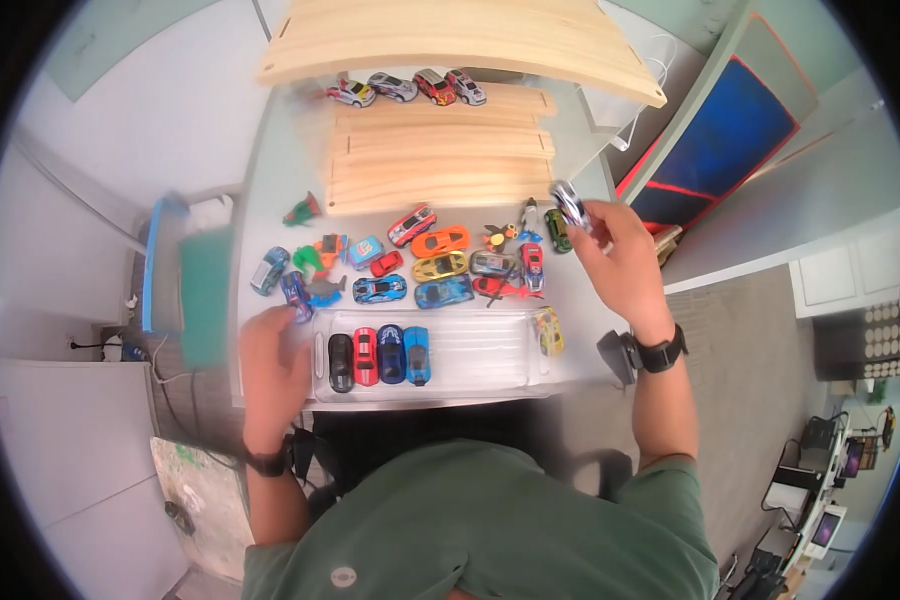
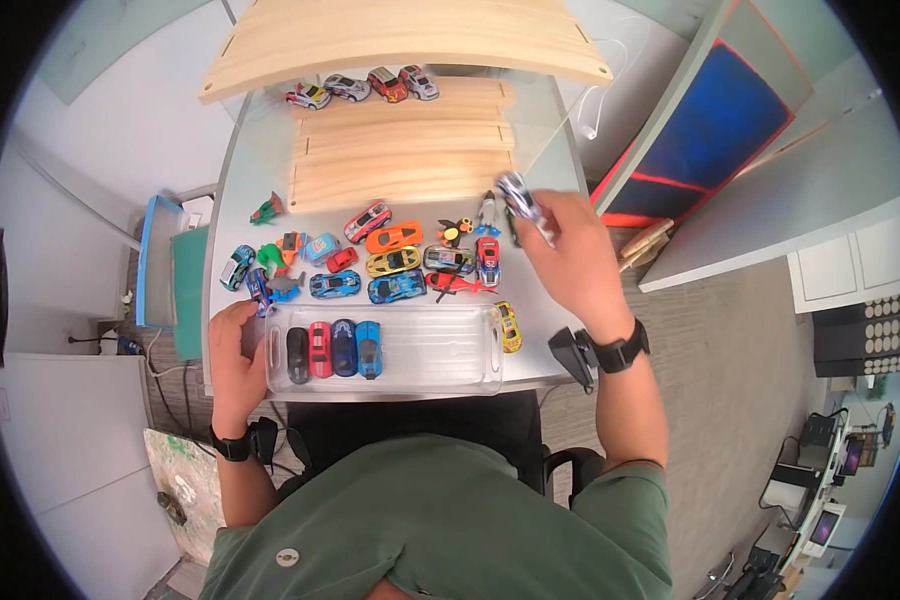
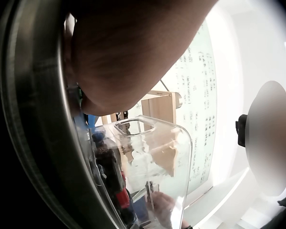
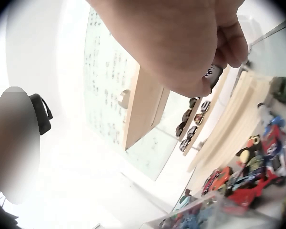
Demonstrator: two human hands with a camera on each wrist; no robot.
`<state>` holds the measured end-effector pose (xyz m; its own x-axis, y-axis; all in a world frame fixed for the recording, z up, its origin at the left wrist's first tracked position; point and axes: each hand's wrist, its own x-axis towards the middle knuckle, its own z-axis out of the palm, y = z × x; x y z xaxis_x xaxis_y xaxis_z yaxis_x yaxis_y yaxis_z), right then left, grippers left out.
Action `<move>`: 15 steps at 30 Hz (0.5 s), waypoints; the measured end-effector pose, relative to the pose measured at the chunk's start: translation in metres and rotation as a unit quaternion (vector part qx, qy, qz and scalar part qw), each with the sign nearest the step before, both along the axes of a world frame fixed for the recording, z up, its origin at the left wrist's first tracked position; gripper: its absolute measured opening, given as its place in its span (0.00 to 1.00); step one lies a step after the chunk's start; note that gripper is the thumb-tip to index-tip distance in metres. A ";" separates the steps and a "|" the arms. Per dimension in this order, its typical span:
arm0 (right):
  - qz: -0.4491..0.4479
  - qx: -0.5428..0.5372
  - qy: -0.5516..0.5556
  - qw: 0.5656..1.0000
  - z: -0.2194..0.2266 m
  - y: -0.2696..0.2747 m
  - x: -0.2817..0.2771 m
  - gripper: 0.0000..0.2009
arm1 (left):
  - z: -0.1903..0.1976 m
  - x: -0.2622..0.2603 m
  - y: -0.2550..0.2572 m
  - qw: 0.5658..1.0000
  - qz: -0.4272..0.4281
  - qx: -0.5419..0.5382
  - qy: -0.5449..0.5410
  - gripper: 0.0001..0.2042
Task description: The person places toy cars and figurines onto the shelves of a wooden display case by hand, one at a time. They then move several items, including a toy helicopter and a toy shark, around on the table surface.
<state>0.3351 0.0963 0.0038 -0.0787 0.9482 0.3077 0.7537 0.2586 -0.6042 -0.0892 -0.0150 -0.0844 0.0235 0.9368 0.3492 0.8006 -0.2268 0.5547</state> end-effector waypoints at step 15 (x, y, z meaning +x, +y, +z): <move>-0.017 0.127 -0.160 0.979 -0.010 0.174 -0.060 0.17 | 0.005 0.000 0.000 1.000 -0.003 -0.009 -0.009 0.24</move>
<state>0.2748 0.2703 -0.0066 -0.1799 0.8480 0.4986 0.9047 0.3416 -0.2546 -0.0890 -0.0153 -0.0790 0.0229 0.9425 0.3333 0.7888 -0.2219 0.5732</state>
